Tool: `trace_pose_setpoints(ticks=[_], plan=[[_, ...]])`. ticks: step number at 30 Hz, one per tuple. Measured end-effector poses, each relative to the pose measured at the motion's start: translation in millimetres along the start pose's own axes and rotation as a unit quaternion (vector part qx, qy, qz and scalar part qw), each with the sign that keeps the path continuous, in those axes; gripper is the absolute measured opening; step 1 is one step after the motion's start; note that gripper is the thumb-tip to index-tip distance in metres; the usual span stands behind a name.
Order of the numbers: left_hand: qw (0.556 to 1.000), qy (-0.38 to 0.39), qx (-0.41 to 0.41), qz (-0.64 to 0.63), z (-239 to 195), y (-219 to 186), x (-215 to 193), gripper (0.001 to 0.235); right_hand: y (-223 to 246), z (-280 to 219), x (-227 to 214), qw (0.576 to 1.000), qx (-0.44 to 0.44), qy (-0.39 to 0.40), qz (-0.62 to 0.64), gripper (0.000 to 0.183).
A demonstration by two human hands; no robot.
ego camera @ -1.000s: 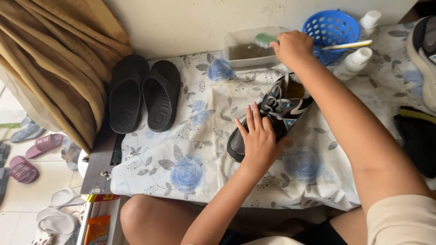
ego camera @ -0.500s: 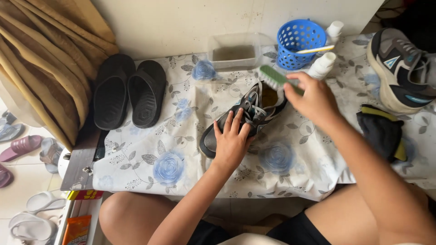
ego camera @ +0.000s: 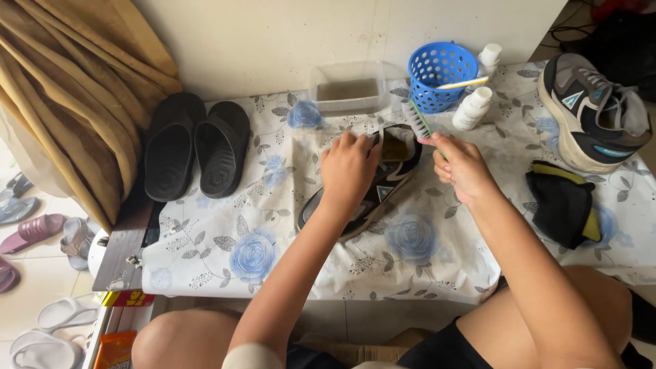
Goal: The person scrubs a gray sneaker with a green brush, focusing on the upper, laces, and sole. They dip the brush into a container of liquid and continue scrubbing different parts of the shoe. Finally, they wipe the shoe with a yellow cloth.
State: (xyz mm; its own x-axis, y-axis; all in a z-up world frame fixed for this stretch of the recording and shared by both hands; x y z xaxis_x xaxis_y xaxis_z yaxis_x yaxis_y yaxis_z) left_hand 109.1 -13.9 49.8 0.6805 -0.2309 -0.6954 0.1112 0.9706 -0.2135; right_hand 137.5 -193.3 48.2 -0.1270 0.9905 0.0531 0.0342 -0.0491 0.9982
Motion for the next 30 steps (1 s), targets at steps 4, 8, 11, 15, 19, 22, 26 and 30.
trace_pose_setpoints(ticks=[4, 8, 11, 15, 19, 22, 26, 30], plan=[[0.956, 0.245, -0.024, 0.163, 32, -24, 52, 0.031, 0, -4, -9, 0.999, 0.035, 0.004, 0.027, 0.034], [0.894, 0.393, -0.043, 0.212, 33, -34, 57, 0.033, -6, 3, -28, 0.999, 0.043, -0.01, 0.014, 0.042], [0.943, 0.308, -0.018, 0.121, 33, -23, 68, 0.023, 10, -5, -26, 0.998, 0.054, -0.026, 0.03, 0.033], [0.991, 0.13, 0.001, 0.007, 24, -19, 29, 0.014, -8, 2, -44, 0.999, 0.034, -0.016, 0.027, 0.041], [0.992, 0.029, 0.022, -0.118, 14, -21, 0, 0.01, 0, 0, -47, 1.0, 0.005, -0.009, 0.029, 0.038], [0.983, 0.025, 0.063, -0.169, -3, -27, -16, 0.007, -3, -3, -47, 0.999, 0.008, -0.01, 0.043, 0.037], [0.976, 0.007, 0.209, -0.064, -43, -36, -9, 0.004, -1, -23, -44, 0.999, -0.021, -0.039, -0.003, 0.031], [0.972, 0.012, 0.232, -0.03, -56, -34, -12, 0.006, -33, -39, -57, 0.99, -0.064, -0.103, -0.075, 0.02]])
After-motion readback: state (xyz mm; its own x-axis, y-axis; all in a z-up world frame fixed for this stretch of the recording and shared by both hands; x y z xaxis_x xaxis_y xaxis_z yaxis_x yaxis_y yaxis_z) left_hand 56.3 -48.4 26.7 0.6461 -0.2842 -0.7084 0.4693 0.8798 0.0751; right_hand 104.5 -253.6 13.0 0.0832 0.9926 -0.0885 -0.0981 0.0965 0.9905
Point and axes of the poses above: each hand's wrist, its own z-axis towards the middle knuckle, its own x-axis out of the palm, y = z × x, the point moved 5 cm from there along z, towards the middle knuckle, and after that the axes turned 1 degree about -y, right-handed, at the moved point
